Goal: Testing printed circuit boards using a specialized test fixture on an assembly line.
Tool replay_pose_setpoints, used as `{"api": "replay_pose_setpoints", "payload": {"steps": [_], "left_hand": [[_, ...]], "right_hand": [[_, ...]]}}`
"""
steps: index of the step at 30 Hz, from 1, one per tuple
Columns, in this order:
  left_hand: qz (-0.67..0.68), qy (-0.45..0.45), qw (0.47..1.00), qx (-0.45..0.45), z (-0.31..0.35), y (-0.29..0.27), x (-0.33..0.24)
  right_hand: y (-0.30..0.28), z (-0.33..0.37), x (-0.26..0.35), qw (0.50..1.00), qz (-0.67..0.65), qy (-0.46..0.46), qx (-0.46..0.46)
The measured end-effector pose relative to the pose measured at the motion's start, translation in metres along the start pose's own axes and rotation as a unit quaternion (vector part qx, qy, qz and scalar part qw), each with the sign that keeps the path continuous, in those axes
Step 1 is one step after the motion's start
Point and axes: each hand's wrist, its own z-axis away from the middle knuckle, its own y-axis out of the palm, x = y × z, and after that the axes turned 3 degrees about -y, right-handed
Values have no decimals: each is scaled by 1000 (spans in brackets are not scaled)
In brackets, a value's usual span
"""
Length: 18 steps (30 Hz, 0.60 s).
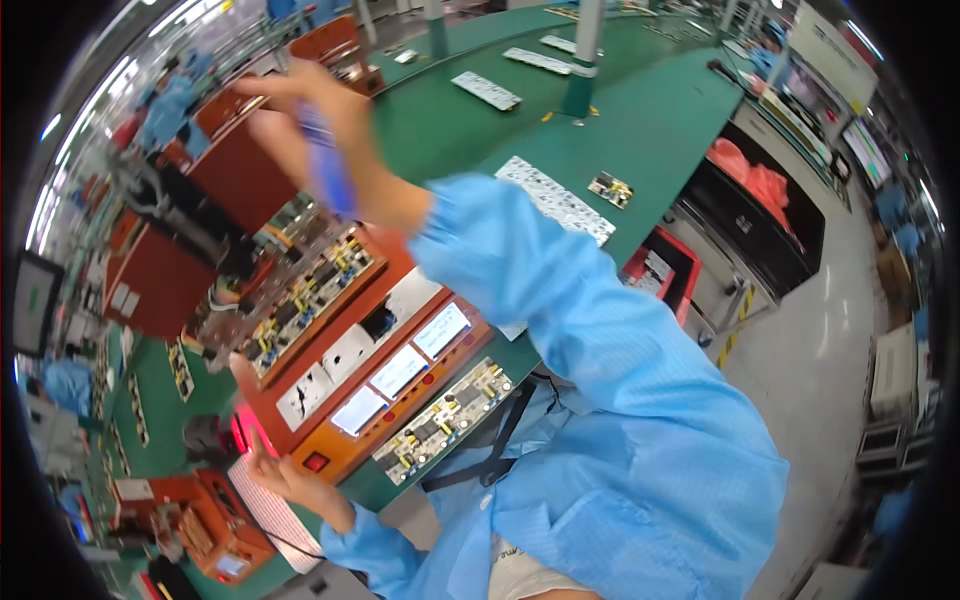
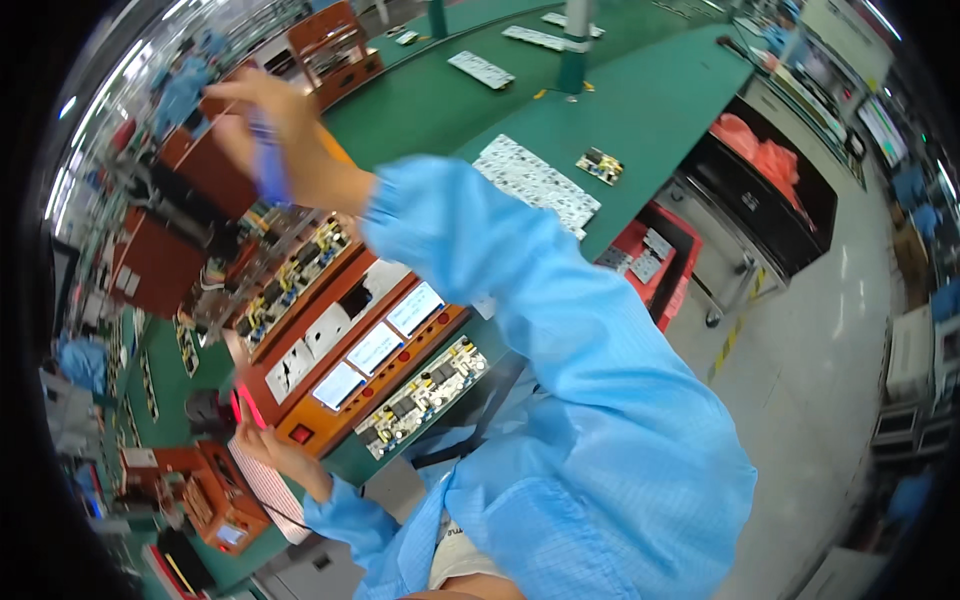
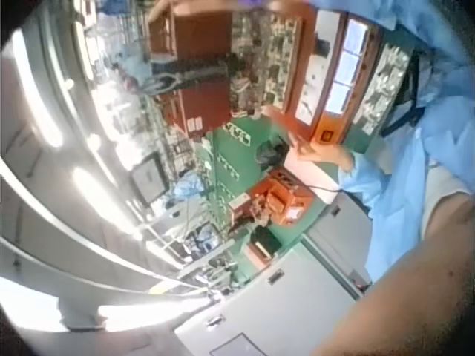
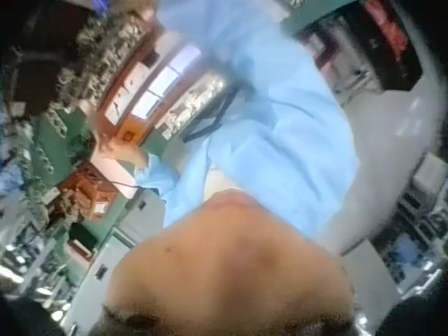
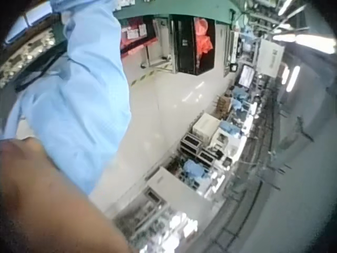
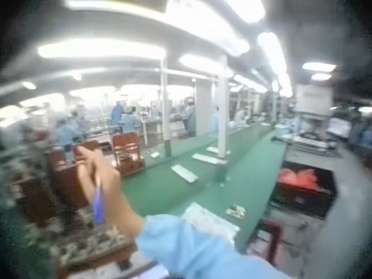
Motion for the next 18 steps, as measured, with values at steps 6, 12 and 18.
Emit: {"api": "replay_pose_setpoints", "payload": {"steps": [6, 12, 18], "left_hand": [[33, -1, 999, -34, 39, 0, -9], [137, 29, 984, -111, 65, -24, -3], [-18, 48, 995, -90, 94, -56, 24]], "right_hand": [[150, -128, -67, 932, -71, 267, 234], [195, -155, -44, 788, -515, 336, -15], [74, -58, 55, 904, -268, -25, 332]]}}
